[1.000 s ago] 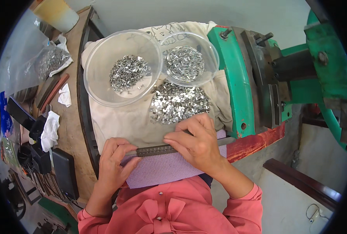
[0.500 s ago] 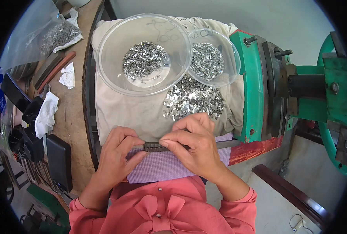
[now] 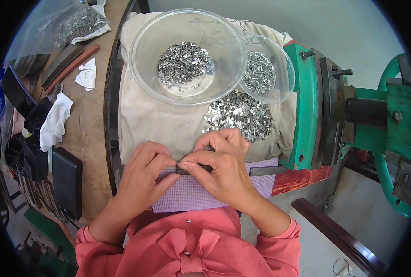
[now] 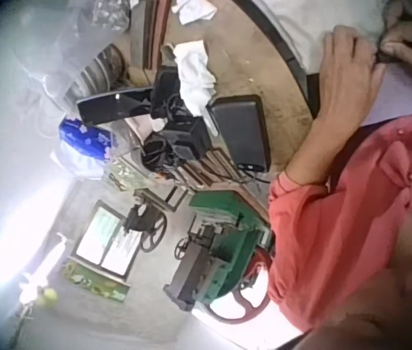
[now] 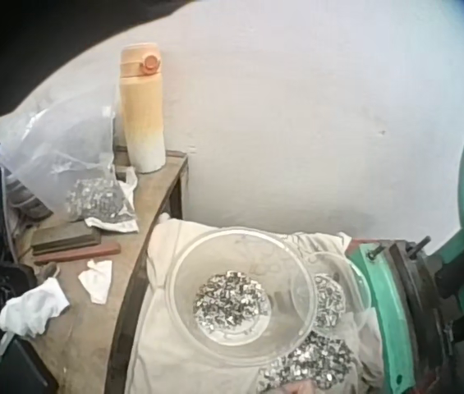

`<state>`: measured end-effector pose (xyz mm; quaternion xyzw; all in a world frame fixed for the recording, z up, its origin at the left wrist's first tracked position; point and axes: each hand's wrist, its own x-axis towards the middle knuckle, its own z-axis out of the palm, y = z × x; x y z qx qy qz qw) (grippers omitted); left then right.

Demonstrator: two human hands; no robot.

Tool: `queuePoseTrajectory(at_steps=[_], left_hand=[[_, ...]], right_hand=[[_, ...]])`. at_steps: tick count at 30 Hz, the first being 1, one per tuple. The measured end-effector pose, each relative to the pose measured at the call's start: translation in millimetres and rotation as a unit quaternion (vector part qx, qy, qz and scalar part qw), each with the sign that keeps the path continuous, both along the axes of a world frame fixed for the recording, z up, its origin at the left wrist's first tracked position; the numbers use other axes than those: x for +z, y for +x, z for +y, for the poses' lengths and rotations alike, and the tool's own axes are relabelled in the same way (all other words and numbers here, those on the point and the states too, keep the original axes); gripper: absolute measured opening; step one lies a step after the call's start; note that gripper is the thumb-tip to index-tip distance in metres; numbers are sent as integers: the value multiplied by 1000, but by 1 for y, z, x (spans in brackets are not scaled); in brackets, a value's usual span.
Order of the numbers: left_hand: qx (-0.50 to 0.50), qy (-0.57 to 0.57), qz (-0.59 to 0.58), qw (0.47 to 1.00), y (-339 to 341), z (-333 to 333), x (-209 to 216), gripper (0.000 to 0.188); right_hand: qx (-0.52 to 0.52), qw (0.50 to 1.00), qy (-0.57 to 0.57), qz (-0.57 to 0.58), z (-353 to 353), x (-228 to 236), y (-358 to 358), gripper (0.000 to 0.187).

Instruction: The person assembles small metal components by hand, picking pieces from a pile and inserting them into a long metal strip with slots. They then place the strip into a green press machine, operate the lever to press the components, and remove the strip to continue the assembly process.

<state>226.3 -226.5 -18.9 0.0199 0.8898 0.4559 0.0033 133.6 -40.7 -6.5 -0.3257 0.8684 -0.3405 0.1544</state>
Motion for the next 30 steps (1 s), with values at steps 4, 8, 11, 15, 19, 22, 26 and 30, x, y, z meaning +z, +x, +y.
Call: queuePoseTrajectory(at_steps=[4, 8, 11, 15, 19, 22, 26, 30], left_hand=[[8, 4, -10, 1000, 0, 1, 0, 30], [14, 5, -4, 1000, 0, 1, -1, 31], [17, 5, -7, 1000, 0, 2, -2, 31], [7, 2, -6, 1000, 0, 1, 0, 31], [-6, -2, -2, 1000, 0, 0, 0, 30], [-6, -3, -2, 1000, 1, 0, 0, 31], [11, 10, 6, 1000, 1, 2, -2, 31], [12, 9, 12, 1000, 1, 2, -3, 31]], right_hand=[[-7, 1000, 10, 11, -3, 0, 3, 10], [-9, 999, 29, 25, -4, 0, 5, 12], [-9, 999, 36, 33, -4, 0, 6, 12], [-8, 999, 34, 28, 1, 0, 5, 13], [-7, 999, 37, 26, -1, 1, 4, 13], [-4, 999, 42, 23, 0, 1, 4, 13], [-5, 999, 45, 28, 4, 2, 4, 13], [-6, 998, 56, 28, -2, 3, 4, 13]])
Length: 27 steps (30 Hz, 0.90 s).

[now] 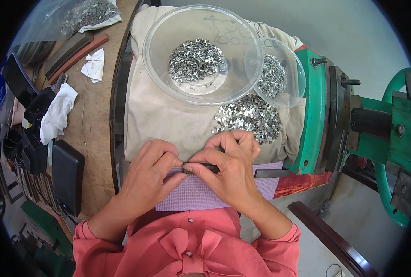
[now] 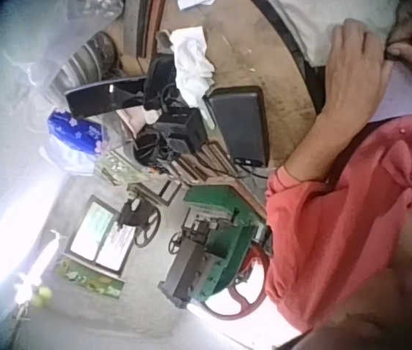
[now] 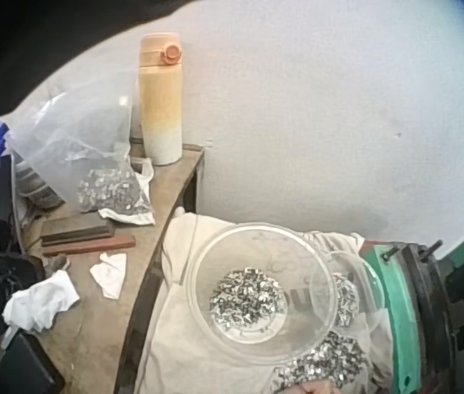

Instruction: The person assembles small metal components by hand, picking pieces from a pile and inserting them into a long metal strip with slots. They then place the strip into a green press machine, operate the lever to press the components, and remove the strip to continue the assembly process.

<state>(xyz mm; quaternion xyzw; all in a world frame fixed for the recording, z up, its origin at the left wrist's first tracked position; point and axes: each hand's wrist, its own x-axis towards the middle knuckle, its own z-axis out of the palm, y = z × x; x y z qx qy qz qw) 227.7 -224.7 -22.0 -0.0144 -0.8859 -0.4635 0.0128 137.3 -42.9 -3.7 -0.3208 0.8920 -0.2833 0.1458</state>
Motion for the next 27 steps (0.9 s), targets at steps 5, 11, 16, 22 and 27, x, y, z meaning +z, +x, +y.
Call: queuePoseTrajectory(at_steps=[5, 11, 16, 22, 27], left_hand=[[-1, 2, -7, 1000, 0, -1, 1, 31], [-5, -2, -6, 1000, -1, 0, 2, 31], [-16, -5, -10, 1000, -1, -1, 4, 31], [-12, -5, -19, 1000, -2, -1, 4, 31], [-8, 0, -23, 1000, -3, -1, 5, 32]], right_hand=[[5, 1000, 12, -3, 8, 2, -3, 14], [5, 1000, 8, -1, 5, 1, -4, 14], [8, 1000, 17, -2, 12, 4, -7, 15], [8, 1000, 4, -10, 11, 3, -8, 15], [7, 1000, 15, 3, 18, 5, -10, 16]])
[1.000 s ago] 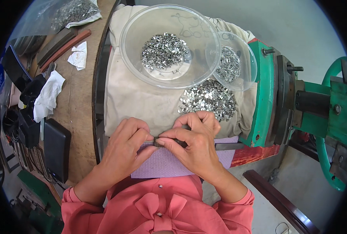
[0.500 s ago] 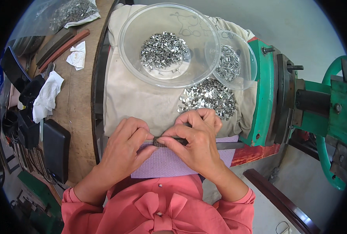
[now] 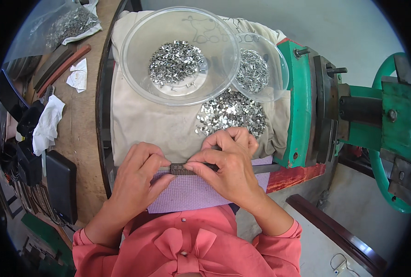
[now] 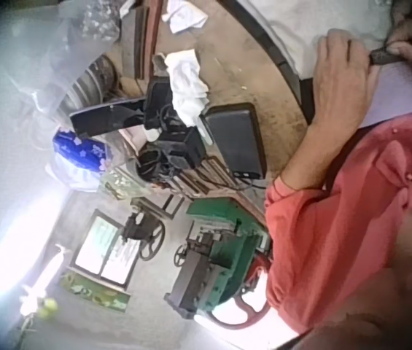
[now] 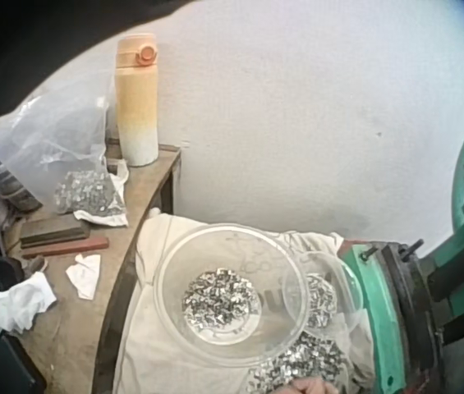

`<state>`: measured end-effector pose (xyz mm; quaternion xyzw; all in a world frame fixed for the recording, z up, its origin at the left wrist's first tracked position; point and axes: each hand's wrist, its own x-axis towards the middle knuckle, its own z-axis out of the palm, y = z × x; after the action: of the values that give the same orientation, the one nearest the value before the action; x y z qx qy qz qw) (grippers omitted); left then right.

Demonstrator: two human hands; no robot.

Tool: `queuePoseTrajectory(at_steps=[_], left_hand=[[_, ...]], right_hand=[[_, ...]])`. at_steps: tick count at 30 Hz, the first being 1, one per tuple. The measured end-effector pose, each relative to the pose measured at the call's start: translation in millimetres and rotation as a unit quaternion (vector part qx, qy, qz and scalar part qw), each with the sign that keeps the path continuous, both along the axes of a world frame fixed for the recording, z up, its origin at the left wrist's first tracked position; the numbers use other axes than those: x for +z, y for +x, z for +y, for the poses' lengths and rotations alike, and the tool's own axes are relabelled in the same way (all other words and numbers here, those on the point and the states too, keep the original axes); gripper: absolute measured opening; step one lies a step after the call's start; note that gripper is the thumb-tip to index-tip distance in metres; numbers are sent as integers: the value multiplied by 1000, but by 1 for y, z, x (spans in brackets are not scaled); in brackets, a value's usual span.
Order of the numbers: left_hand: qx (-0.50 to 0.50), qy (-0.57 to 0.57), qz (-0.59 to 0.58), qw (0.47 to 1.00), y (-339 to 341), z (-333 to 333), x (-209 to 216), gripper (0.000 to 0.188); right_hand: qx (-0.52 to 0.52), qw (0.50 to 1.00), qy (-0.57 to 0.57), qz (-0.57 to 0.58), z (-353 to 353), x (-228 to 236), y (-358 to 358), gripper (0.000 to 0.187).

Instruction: The person assembles small metal components by hand, picking pieces from a pile and inserting them into a long metal strip with slots. They then place the strip into a green press machine, operate the lever to press the components, and remove the strip to continue the assembly process.

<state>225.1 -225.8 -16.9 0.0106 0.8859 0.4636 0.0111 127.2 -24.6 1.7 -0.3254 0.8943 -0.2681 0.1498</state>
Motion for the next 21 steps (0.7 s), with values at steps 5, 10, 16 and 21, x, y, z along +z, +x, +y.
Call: queuePoseTrajectory(at_steps=[5, 10, 16, 21], left_hand=[[1, -4, -4, 1000, 1, 0, 0, 32], [-3, -8, -3, 1000, 0, 0, 0, 30], [0, -3, -14, 1000, 0, 0, 1, 30], [-1, -6, -13, 1000, 0, 0, 1, 31]], right_hand=[[-3, 1000, -15, -3, -9, -2, 3, 16], [-5, 1000, 5, 7, 5, -2, 1, 16], [-5, 1000, -4, 6, 3, 0, 0, 16], [-12, 1000, 18, 18, 12, 3, -1, 16]])
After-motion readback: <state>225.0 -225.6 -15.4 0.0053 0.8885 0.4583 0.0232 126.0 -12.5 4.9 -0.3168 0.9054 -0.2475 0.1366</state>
